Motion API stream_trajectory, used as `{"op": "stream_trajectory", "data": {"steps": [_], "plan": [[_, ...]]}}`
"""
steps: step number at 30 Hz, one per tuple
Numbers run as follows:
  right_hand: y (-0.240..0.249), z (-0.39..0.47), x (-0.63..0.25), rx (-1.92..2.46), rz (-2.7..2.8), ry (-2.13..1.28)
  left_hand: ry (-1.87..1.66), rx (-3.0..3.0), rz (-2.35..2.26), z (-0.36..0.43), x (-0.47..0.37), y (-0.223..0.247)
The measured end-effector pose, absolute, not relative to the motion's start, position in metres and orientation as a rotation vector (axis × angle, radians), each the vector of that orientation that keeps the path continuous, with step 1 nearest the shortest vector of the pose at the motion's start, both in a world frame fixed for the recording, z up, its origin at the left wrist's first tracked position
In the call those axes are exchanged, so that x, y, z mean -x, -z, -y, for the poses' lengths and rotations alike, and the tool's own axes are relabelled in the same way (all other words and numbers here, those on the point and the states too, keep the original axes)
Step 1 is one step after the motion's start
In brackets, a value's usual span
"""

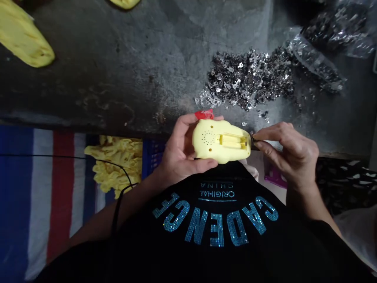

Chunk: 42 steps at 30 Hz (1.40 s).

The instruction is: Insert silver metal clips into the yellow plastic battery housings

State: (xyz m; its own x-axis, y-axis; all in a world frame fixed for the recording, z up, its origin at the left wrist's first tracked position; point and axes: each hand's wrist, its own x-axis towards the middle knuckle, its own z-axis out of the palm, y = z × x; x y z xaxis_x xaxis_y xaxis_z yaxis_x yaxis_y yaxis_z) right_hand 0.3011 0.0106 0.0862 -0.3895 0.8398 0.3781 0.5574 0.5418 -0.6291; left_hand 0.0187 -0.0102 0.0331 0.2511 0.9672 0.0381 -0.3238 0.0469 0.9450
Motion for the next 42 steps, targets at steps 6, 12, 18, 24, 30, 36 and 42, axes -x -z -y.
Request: {"op": "stream_trajectory", "data": {"steps": [6, 12, 18, 24, 30, 36, 42], "plan": [[-0.090, -0.012, -0.291, 1.070, 2.117, -0.538, -1.286, -1.189, -0.742, 0.021, -0.015, -0.041], [-0.097, -0.009, -0.284, 1.028, 2.203, -0.421, -1.384, -1.277, -0.799, 0.028, -0.014, -0.047], [-0.103, -0.008, -0.280, 1.015, 2.327, -0.266, -1.447, -1.337, -0.747, 0.029, -0.015, -0.047], [-0.107, -0.005, -0.274, 1.074, 2.384, -0.122, -1.481, -1.405, -0.746, 0.028, -0.016, -0.047], [-0.106, -0.003, -0.276, 1.092, 2.378, -0.148, -1.463, -1.409, -0.762, 0.031, -0.016, -0.051], [-0.109, -0.002, -0.277, 1.060, 2.346, -0.197, -1.463, -1.505, -0.845, 0.033, -0.014, -0.049], [-0.102, -0.005, -0.277, 1.039, 2.313, -0.253, -1.532, -1.579, -0.693, 0.026, -0.015, -0.037]]}}
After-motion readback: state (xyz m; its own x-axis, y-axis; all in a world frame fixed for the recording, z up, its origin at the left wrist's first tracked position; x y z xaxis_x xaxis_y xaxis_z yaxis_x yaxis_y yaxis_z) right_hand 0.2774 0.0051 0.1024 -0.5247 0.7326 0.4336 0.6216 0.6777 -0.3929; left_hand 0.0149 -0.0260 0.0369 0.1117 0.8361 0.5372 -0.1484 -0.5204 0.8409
